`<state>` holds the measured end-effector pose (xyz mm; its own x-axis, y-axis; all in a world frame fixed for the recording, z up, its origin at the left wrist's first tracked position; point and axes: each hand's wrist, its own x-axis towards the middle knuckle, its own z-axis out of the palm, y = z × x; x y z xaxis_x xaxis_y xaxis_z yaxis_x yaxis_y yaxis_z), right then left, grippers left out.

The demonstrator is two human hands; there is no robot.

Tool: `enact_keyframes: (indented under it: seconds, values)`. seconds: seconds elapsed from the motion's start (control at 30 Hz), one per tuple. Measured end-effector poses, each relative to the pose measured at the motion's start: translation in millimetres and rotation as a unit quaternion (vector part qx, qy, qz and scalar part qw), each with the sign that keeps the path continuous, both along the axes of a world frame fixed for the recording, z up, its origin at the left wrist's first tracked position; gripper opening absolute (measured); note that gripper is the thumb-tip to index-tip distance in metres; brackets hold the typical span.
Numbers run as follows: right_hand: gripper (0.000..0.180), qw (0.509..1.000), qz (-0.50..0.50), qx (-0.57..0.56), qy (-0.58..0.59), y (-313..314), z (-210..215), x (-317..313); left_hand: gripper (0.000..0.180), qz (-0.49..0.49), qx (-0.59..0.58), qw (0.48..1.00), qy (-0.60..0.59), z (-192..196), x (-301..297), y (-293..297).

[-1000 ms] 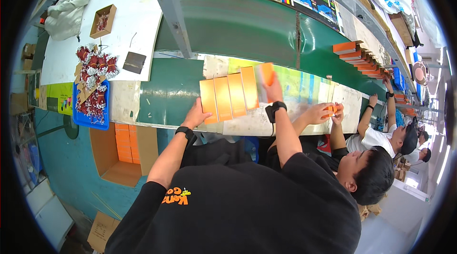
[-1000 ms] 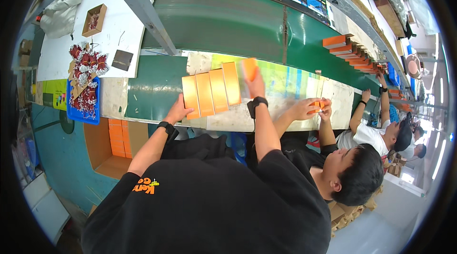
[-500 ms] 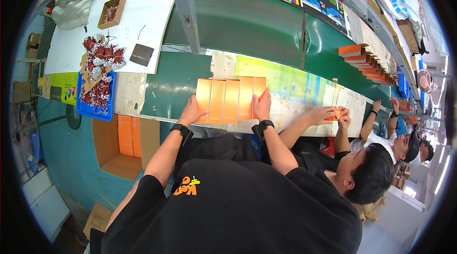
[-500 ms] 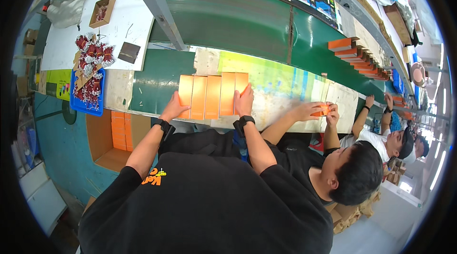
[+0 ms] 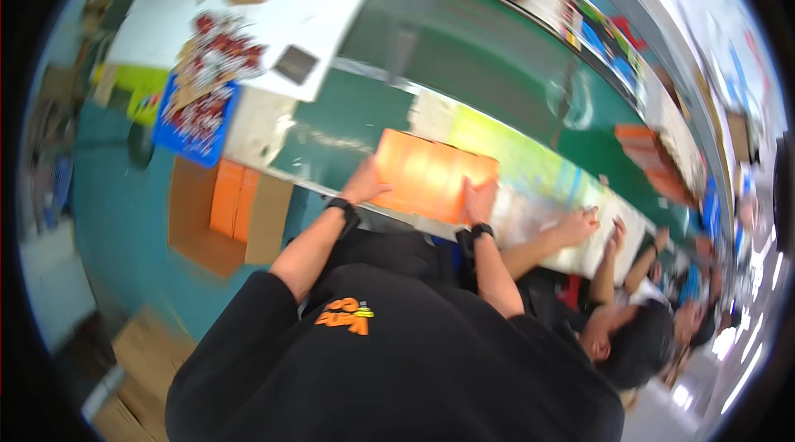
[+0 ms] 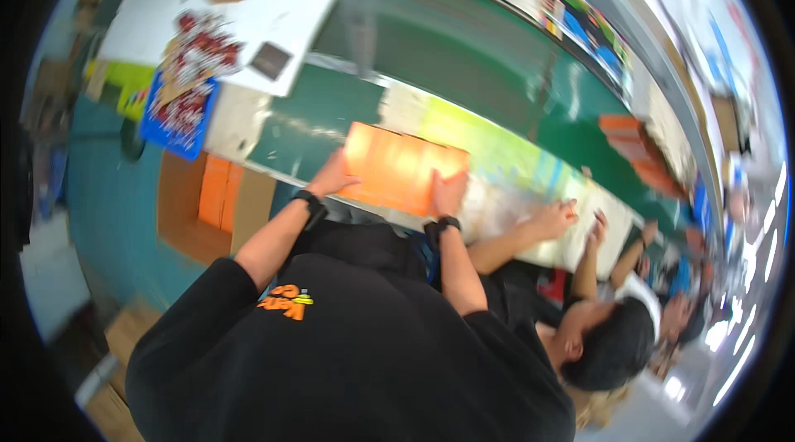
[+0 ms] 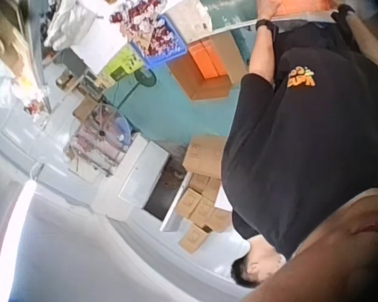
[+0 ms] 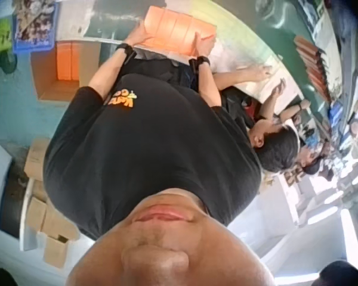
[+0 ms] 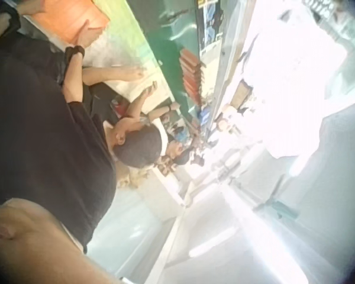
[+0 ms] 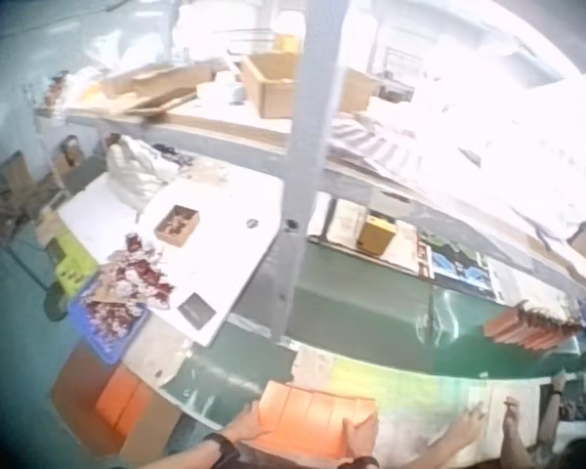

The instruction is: Packing several orange product boxes into a large cardboard shipping carton in a factory setting.

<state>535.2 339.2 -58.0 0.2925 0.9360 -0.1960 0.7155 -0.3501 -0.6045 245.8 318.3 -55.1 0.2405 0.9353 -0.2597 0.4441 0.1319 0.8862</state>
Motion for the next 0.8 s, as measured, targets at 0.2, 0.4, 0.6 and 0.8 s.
enact_keyframes:
  seconds: [0.2, 0.4, 0.6, 0.8]
  values:
    - [0.045, 0.99, 0.047, -0.031, 0.127, -22.5, -26.1, 28.5, 0.068, 0.24, -0.045, 0.964, 0.105, -43.2, 17.7, -36.8]
    - [0.044, 0.993, -0.021, -0.086, 0.075, -24.1, 0.2, 25.0, 0.062, 0.28, -0.096, 0.951, 0.091, 8.1, 28.7, -36.9]
    - [0.037, 0.984, 0.128, -0.023, 0.117, -12.8, 51.0, -58.9, 0.067, 0.417, -0.045, 0.907, 0.043, 20.7, -30.0, -105.3]
    - [0.036, 0.936, 0.313, -0.02, 0.157, -48.5, 107.7, -251.7, 0.062, 0.574, 0.074, 0.81, 0.093, 93.1, -176.5, -213.8]
